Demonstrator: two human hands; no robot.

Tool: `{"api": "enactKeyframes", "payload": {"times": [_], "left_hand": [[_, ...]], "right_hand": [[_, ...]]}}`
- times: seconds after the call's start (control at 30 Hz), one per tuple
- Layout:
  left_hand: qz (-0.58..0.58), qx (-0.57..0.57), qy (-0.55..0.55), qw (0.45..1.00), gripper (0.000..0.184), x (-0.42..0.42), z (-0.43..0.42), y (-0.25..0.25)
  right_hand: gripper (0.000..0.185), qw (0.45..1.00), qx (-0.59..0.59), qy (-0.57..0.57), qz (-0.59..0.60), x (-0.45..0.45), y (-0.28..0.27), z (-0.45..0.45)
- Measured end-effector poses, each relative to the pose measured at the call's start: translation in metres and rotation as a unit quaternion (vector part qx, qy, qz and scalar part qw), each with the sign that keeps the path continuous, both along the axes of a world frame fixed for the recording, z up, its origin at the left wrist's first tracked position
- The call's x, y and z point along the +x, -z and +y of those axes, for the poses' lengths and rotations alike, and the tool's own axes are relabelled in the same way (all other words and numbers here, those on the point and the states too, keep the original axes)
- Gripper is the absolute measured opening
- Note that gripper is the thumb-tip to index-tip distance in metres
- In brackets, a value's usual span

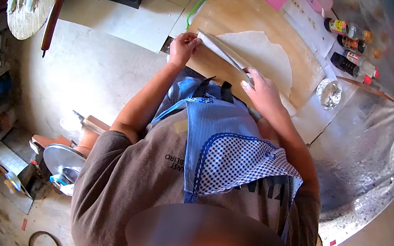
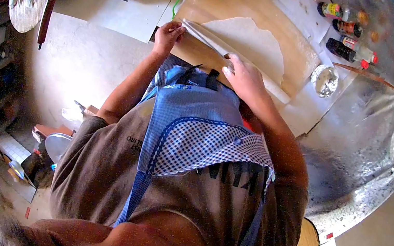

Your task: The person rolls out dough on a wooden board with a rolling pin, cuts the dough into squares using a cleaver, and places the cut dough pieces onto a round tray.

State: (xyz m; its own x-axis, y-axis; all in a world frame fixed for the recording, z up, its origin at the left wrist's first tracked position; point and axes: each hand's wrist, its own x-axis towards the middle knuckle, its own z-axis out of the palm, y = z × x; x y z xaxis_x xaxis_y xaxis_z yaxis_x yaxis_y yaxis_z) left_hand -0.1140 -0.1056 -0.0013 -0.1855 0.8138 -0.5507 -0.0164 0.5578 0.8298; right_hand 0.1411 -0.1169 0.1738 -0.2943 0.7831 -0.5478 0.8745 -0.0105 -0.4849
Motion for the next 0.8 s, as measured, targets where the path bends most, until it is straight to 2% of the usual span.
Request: {"api": "enactKeyframes", "payload": {"times": [0.13,0.2,0.5,0.6,0.7,0.8], "left_hand": [[-0.038,-0.005,-0.007,0.999,0.018,-0.003,0.001,0.004],[-0.096,-0.017,-0.032,0.995,0.017,-0.003,0.000,0.011],[-0.088,-0.006,-0.008,0.996,0.014,-0.004,0.000,0.010],[-0.123,-0.005,-0.034,0.992,0.011,-0.001,0.000,0.006],[-0.136,-0.005,-0.042,0.990,0.012,0.000,-0.001,0.012],[-0.074,-0.012,-0.012,0.997,0.014,-0.002,0.000,0.015]], "right_hand": [[0.040,1.000,-0.014,-0.019,-0.004,-0.013,-0.003,0.010],[0.039,1.000,-0.007,-0.025,-0.006,-0.017,-0.005,0.013],[0.037,0.997,0.005,-0.059,-0.041,-0.024,-0.012,0.023],[0.038,0.994,-0.038,-0.076,-0.068,-0.029,-0.019,0.026],[0.038,0.994,-0.019,-0.087,-0.061,-0.029,-0.019,0.024],[0.036,0.992,-0.042,-0.097,-0.074,-0.031,-0.025,0.025]]}}
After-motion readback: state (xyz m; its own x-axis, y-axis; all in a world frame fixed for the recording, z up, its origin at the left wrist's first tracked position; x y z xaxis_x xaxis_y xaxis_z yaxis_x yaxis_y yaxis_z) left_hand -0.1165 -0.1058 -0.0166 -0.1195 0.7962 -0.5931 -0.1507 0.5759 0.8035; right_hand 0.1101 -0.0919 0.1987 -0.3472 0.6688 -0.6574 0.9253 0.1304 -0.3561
